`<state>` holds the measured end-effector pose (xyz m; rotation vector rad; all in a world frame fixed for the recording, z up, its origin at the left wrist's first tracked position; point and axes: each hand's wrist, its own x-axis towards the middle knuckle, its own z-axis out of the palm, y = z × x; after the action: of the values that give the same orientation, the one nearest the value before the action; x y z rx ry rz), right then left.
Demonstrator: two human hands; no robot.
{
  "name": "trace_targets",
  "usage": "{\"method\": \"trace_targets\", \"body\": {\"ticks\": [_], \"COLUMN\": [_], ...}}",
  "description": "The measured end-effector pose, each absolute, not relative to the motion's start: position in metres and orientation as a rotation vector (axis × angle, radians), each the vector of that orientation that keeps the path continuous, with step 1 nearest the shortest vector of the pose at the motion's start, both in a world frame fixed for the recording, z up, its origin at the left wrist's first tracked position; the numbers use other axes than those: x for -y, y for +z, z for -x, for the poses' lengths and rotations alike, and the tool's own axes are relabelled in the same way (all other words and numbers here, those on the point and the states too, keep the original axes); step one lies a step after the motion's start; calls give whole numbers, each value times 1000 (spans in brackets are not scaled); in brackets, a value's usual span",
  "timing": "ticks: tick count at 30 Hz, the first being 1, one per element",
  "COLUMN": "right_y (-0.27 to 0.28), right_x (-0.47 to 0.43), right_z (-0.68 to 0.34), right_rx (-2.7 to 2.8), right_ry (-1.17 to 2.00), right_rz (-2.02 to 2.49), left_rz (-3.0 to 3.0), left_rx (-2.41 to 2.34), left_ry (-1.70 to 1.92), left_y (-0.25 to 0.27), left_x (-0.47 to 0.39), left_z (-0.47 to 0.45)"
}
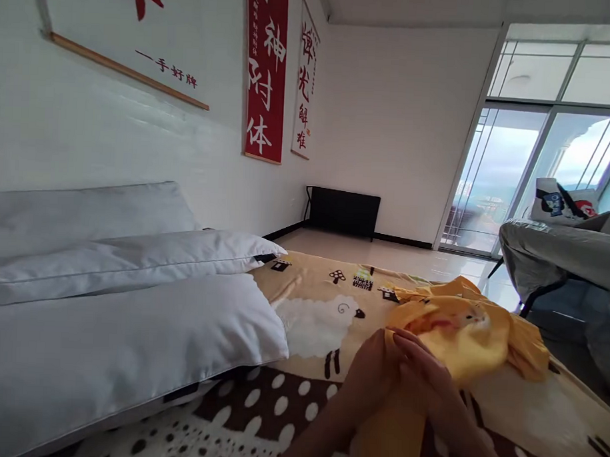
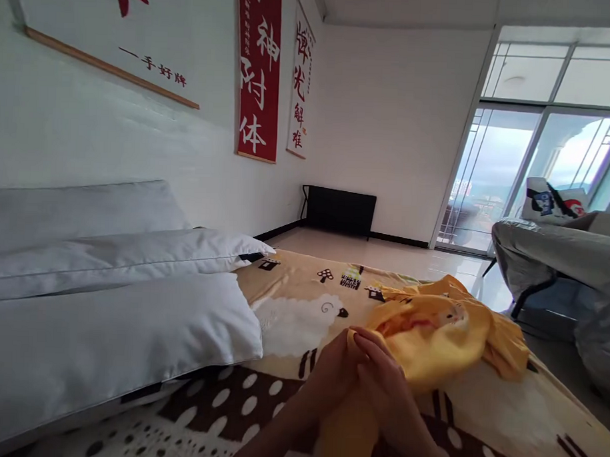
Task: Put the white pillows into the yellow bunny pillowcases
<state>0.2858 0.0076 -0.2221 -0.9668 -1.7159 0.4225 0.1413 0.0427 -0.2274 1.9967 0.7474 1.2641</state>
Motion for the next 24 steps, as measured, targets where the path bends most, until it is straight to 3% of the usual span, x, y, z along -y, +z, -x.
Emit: {"method": "trace_targets", "body": {"ticks": [8,13,19,24], "right_y": [-247,-255,-260,-231], "right_x": [5,-8,-43,-30], "right_z": [-292,-299,-347,-369], "right_rx": [1949,2142,1914,1530], "right_ry": [-23,62,125,138], "right_rz": [1316,1556,1889,1566], "left_rz": [-1770,-1442,-1411,-1797], "left_rx": [-1012,-934,-1167,-1514], "left_ry": [1295,1389,1385,1245], "left_y": [-227,-213,-198,-224], "left_x": [-60,-65,-84,-123], "left_z": [-134,-125,-75,-47]}}
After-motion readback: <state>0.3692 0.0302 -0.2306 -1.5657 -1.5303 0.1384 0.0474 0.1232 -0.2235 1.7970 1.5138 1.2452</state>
